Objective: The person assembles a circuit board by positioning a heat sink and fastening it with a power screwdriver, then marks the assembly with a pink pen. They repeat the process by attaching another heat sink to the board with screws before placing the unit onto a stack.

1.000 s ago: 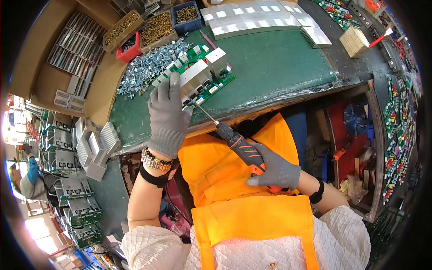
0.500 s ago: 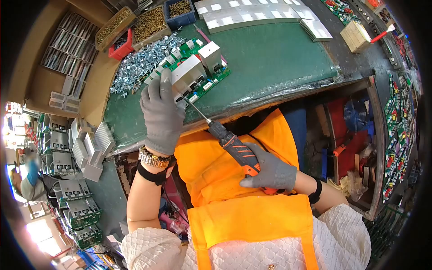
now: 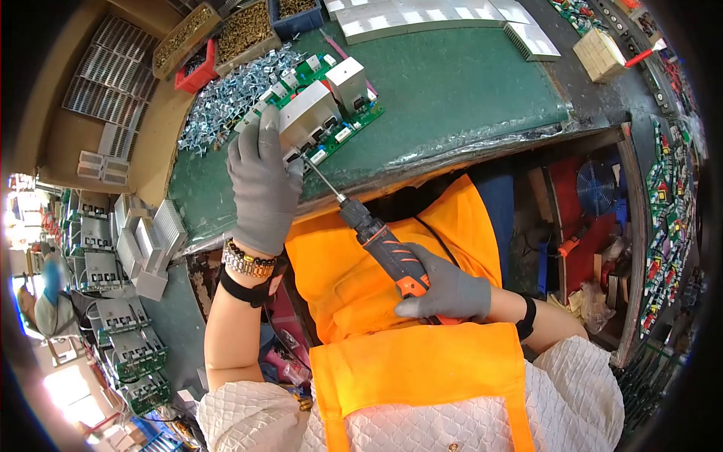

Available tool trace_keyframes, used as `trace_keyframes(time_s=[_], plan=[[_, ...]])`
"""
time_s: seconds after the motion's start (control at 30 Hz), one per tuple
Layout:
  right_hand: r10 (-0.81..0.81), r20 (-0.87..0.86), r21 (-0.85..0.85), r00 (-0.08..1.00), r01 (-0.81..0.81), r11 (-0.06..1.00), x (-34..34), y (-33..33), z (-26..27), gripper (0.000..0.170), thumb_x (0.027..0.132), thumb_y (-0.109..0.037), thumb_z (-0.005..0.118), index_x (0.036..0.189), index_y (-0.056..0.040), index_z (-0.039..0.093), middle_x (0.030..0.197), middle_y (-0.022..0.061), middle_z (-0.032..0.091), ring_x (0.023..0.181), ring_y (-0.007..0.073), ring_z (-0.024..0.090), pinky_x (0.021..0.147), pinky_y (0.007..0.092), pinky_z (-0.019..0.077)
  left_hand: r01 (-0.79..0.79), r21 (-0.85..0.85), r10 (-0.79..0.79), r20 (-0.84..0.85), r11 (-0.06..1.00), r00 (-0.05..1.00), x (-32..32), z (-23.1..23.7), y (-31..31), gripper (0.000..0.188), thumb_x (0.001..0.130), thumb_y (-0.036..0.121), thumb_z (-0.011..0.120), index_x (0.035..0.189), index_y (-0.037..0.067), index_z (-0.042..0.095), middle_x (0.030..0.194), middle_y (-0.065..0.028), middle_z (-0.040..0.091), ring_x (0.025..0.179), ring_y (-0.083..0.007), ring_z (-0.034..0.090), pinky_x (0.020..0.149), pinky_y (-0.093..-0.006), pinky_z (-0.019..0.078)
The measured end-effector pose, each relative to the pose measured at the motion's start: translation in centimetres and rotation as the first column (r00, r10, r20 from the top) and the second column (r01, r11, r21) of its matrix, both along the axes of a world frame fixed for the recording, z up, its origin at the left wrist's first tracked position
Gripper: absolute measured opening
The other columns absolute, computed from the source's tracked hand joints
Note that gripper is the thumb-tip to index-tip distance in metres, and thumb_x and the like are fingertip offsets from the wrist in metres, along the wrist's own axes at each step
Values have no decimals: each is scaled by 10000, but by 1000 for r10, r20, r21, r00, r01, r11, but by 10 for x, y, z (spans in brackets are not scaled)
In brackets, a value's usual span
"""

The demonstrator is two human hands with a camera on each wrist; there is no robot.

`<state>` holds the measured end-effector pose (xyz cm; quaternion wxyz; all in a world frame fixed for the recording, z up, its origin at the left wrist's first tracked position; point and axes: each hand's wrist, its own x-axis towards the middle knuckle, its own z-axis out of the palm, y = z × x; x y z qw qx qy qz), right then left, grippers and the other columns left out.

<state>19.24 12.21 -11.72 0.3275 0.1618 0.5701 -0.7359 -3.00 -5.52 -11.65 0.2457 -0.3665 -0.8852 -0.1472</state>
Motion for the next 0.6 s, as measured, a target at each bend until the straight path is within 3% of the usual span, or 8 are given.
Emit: trace_keyframes(time_s=[0.2,0.27,0.37,0.6], plan=[[-10,-47,20,999,11,1000,3,-3,-6,905,707,-162,807,1430,-60,273,921,35,525,671,92,564,588,263,501,-19,-11,19,6,1000,1000,2,1,1,829,628,7,754,1382,108,425,1212,-161,508,1100,-375,503,951,-472,441],[-65,-19,4,998,65,998,3,-4,0,810,686,-235,825,1333,-43,377,894,53,535,656,98,553,583,259,491,-21,-16,21,2,1000,1000,1,1,0,826,631,10,755,1382,107,425,1210,-162,509,1102,-376,503,950,-473,442],[-83,-24,-58,996,81,995,3,-5,-1,808,685,-234,825,1330,-40,379,895,50,528,655,97,541,588,259,488,-23,-30,23,-2,999,1000,0,0,0,831,632,15,758,1386,110,422,1205,-162,512,1104,-377,503,949,-476,443],[-71,12,-29,997,71,997,1,-4,1,833,669,-235,840,1335,-38,380,913,48,526,713,101,541,634,265,493,-25,-11,25,-4,1000,1000,1,0,1,823,634,15,756,1384,110,429,1197,-166,515,1094,-382,507,953,-474,443]])
